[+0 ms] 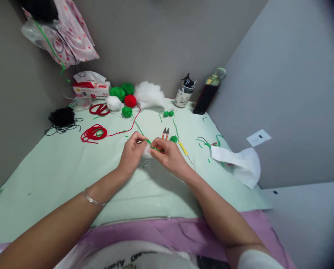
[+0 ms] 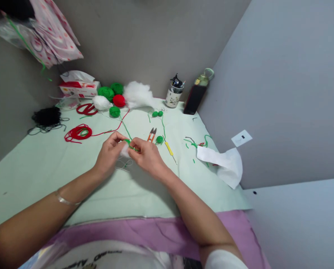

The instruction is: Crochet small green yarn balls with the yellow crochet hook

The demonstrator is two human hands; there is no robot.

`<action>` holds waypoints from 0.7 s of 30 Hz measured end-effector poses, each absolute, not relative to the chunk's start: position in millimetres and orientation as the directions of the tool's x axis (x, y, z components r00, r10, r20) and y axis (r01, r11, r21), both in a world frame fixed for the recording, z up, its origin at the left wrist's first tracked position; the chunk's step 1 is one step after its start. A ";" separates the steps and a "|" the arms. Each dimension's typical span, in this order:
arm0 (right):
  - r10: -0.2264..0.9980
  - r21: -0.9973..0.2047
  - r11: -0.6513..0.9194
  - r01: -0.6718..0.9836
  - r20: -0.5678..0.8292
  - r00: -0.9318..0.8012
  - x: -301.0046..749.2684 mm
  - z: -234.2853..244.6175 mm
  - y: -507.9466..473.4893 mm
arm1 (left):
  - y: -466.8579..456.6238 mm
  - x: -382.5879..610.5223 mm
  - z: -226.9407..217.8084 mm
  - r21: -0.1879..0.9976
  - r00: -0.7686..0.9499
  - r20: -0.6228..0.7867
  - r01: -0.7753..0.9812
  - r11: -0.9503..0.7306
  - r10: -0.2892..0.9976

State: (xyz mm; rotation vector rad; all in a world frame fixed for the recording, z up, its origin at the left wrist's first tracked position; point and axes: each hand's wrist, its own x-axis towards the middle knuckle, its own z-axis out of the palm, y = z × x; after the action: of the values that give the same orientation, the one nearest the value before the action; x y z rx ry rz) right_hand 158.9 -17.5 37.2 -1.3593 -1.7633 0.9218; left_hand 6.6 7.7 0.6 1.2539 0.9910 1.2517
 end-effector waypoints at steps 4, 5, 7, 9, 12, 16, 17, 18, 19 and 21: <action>0.991 -0.887 0.120 0.447 0.080 -0.108 160.3 31.7 -12.8 | 3.8 6.0 1.2 0.986 0.149 0.105 -0.147 -0.083 0.983; 0.993 -0.886 0.111 0.450 0.078 -0.091 160.7 31.2 -12.3 | 2.7 5.2 1.6 0.984 0.168 0.109 -0.157 -0.083 0.980; 0.994 -0.886 0.107 0.450 0.090 -0.059 161.6 30.8 -11.8 | 0.7 3.0 3.0 0.981 0.213 0.122 -0.176 -0.084 0.969; 0.994 -0.891 0.107 0.441 0.101 -0.038 162.8 31.6 -11.4 | -0.4 0.9 4.4 0.977 0.254 0.137 -0.193 -0.089 0.958; 0.995 -0.889 0.103 0.446 0.098 -0.033 165.7 35.3 -11.4 | 0.2 -1.0 5.5 0.974 0.282 0.153 -0.206 -0.096 0.947; 0.986 -0.877 0.137 0.461 0.079 -0.144 167.3 41.6 -15.1 | 4.5 0.2 4.1 0.974 0.259 0.162 -0.198 -0.112 0.952; 0.981 -0.869 0.155 0.471 0.080 -0.174 166.4 42.1 -16.9 | 5.9 1.2 3.5 0.975 0.241 0.163 -0.189 -0.119 0.957; 0.977 -0.856 0.175 0.486 0.089 -0.195 164.8 41.9 -18.7 | 7.2 2.4 2.8 0.976 0.218 0.164 -0.177 -0.126 0.962; 0.973 -0.839 0.197 0.507 0.104 -0.206 162.7 41.0 -20.6 | 8.5 3.7 2.1 0.978 0.192 0.162 -0.163 -0.132 0.968; 0.966 -0.802 0.238 0.547 0.138 -0.218 157.9 37.6 -23.4 | 10.6 6.5 0.3 0.981 0.139 0.155 -0.136 -0.136 0.978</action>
State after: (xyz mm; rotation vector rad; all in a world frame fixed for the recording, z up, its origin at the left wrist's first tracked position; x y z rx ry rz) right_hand 157.9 -23.4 37.6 -1.3858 -1.8649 0.8256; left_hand 6.5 10.6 0.3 1.2868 0.9329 1.2591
